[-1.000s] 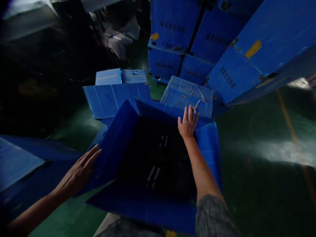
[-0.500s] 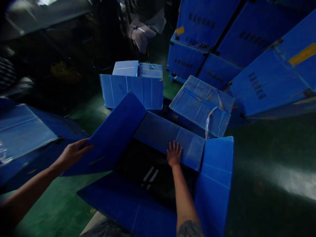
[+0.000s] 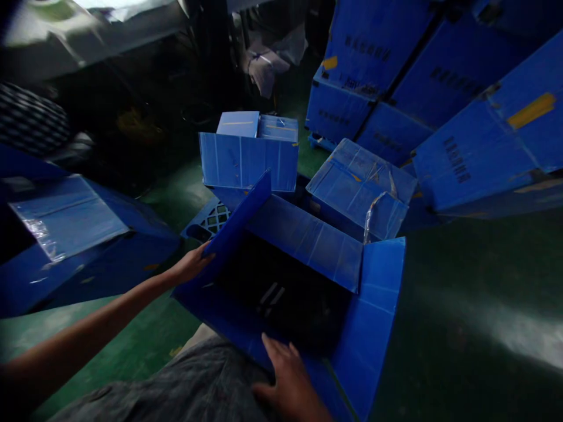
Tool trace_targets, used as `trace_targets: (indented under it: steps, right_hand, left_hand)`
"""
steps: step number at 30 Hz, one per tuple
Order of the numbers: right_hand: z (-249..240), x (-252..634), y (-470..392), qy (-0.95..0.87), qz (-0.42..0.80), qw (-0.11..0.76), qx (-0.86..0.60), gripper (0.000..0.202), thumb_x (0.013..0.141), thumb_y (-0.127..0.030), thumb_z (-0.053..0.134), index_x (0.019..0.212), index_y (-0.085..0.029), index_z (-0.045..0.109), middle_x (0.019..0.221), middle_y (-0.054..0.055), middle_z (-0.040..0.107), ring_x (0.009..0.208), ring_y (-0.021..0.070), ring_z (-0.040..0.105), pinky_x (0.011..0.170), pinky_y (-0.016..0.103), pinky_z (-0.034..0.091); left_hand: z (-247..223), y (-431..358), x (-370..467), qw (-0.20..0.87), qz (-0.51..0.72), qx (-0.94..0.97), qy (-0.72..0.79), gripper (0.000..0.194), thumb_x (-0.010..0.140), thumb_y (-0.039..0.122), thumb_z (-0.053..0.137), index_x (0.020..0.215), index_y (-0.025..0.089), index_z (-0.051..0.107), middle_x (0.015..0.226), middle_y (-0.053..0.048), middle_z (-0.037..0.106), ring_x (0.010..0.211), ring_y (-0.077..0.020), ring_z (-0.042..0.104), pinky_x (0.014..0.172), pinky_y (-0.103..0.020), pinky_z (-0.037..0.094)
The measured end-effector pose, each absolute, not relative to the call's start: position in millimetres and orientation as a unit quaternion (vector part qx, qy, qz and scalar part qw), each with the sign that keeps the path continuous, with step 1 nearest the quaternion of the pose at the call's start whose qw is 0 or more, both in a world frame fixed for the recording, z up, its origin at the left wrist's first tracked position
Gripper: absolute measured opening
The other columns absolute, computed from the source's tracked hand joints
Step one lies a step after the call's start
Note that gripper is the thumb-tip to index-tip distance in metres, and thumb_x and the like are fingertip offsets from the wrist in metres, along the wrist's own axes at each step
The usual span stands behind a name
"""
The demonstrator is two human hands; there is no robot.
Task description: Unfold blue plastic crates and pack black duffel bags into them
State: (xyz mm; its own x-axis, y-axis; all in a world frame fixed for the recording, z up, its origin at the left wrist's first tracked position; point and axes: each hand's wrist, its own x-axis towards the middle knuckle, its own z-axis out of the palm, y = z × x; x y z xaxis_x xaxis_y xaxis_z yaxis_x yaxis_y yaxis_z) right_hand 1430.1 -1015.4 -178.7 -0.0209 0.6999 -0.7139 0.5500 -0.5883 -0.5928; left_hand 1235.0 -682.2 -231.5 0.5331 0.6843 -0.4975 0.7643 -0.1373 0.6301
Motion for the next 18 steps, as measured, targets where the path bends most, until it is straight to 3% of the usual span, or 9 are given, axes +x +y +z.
trace_targets:
  steps: [4,6,8,10,13,16,18]
  right_hand:
    - [-203.3,1398.1,-1064.4,-0.442,0.449,-0.030,-0.776,0.049,0.085,-0.011,0.045,0.129,-0.022,0.063,0.129,0.009,0.062,0.120,0.0286,0.058,0.104,0.042,0.046]
    - [-217.0,1413.6,-1068.1,-0.467,0.364,-0.025,-0.805,0.037,0.090,-0.015,0.045,0.117,-0.023,0.070,0.115,0.011,0.068,0.108,0.0296,0.064,0.096,0.042,0.050]
    - [-230.6,1443.3,-1055.5,-0.468,0.260,-0.004,-0.845,0.030,0.095,-0.036,0.049,0.112,-0.021,0.070,0.112,0.013,0.068,0.104,0.0320,0.063,0.094,0.045,0.049]
    - [-248.6,1478.5,-1032.2,-0.456,0.138,0.020,-0.879,0.048,0.095,-0.052,0.046,0.122,-0.017,0.064,0.129,0.018,0.059,0.119,0.0357,0.054,0.103,0.052,0.041]
    - [-287.9,1524.8,-997.0,-0.456,0.040,0.040,-0.888,0.071,0.096,-0.060,0.037,0.145,-0.008,0.041,0.154,0.022,0.029,0.143,0.0364,0.025,0.115,0.061,0.019]
    - [-332.5,1550.4,-977.3,-0.463,0.043,0.019,-0.885,0.078,0.097,-0.061,0.027,0.150,-0.004,0.029,0.156,0.022,0.024,0.146,0.0336,0.017,0.116,0.063,0.007]
    - [-357.9,1557.3,-971.3,-0.468,0.052,0.001,-0.882,0.076,0.099,-0.059,0.022,0.151,-0.004,0.027,0.156,0.020,0.024,0.146,0.0317,0.017,0.117,0.062,0.004]
  left_hand:
    - [-236.0,-672.7,1224.8,0.462,-0.019,0.753,0.469,0.063,0.080,0.047,0.043,0.128,0.007,0.052,0.111,-0.012,0.068,0.094,-0.0261,0.066,0.088,-0.036,0.052]
    - [-237.1,-658.9,1211.9,0.471,-0.016,0.749,0.466,0.059,0.082,0.049,0.043,0.122,0.007,0.056,0.105,-0.009,0.069,0.092,-0.0248,0.065,0.088,-0.034,0.052]
    - [-238.1,-640.3,1195.7,0.477,-0.011,0.741,0.472,0.063,0.081,0.055,0.044,0.119,0.005,0.056,0.101,-0.009,0.070,0.089,-0.0250,0.065,0.084,-0.033,0.053]
    - [-240.0,-622.5,1182.2,0.475,-0.006,0.732,0.488,0.076,0.076,0.064,0.044,0.118,0.002,0.053,0.100,-0.015,0.070,0.084,-0.0272,0.066,0.077,-0.034,0.055]
    - [-243.1,-615.8,1178.0,0.486,-0.016,0.725,0.487,0.087,0.072,0.069,0.045,0.122,-0.001,0.050,0.104,-0.022,0.069,0.086,-0.0326,0.067,0.078,-0.039,0.057]
    - [-244.3,-647.8,1195.1,0.500,-0.022,0.743,0.444,0.087,0.078,0.066,0.049,0.136,0.001,0.042,0.127,-0.021,0.061,0.111,-0.0369,0.060,0.099,-0.043,0.049]
    - [-246.9,-686.1,1216.2,0.501,-0.003,0.759,0.417,0.089,0.082,0.063,0.048,0.148,0.006,0.027,0.148,-0.020,0.043,0.131,-0.0353,0.046,0.112,-0.043,0.037]
